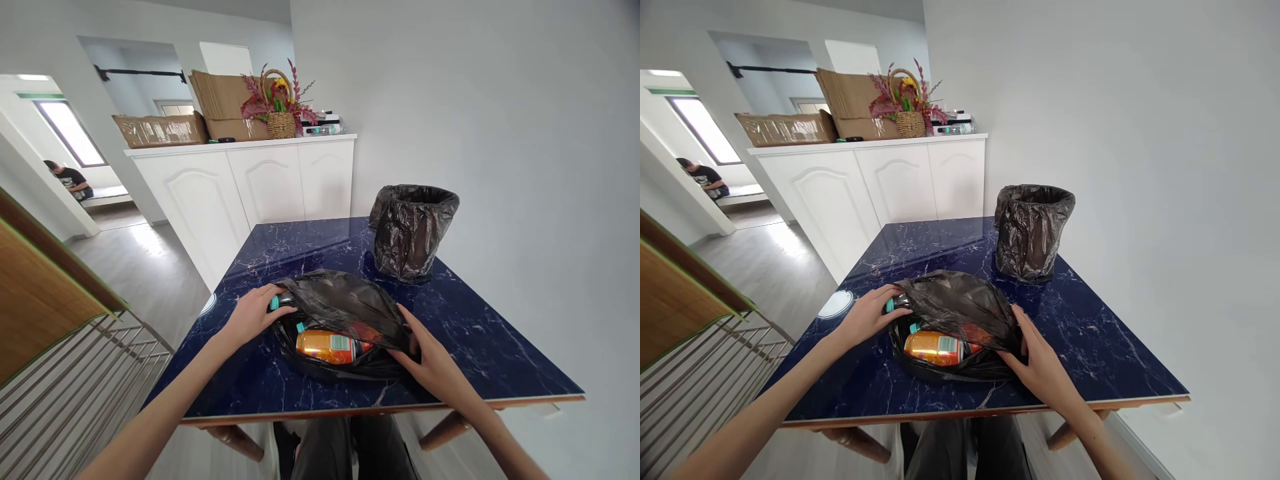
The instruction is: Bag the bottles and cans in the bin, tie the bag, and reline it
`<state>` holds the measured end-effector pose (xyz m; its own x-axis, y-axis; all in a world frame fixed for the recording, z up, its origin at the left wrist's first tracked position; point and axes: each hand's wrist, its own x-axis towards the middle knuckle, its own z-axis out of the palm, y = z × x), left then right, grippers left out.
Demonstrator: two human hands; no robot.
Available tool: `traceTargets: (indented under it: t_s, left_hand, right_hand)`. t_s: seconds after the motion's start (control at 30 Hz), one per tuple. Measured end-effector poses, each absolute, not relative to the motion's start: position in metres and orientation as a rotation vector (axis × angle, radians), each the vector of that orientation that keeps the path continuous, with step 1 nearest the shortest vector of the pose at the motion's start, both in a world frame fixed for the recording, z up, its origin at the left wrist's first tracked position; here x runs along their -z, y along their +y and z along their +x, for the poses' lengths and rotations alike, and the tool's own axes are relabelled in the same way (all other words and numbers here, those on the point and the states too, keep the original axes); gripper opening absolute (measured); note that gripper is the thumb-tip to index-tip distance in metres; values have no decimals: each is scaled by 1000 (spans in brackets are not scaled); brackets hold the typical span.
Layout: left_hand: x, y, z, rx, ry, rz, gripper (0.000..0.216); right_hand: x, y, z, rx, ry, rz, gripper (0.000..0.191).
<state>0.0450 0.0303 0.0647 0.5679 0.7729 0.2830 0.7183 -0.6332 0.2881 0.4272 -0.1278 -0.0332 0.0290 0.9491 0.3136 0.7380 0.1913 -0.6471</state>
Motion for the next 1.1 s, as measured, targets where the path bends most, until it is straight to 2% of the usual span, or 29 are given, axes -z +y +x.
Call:
traceTargets:
  t_s: [0.2, 0.43, 0.67, 1.1]
  left_hand:
    - [-96, 9, 27, -820, 1461, 2427, 66]
    - [-129, -13, 18, -1323, 1281, 1780, 61]
    - [-144, 15, -16, -1873, 1081, 1495, 39]
    - [-103, 110, -60, -1816, 1433, 1681, 52]
  right_hand:
    - [39, -127, 428, -323, -1748, -1578, 81]
    - [41, -127, 426, -340, -1717, -1579, 84]
    - [45, -126, 429, -348, -1708, -1597, 85]
    - [44, -127, 428, -360, -1699, -1610, 82]
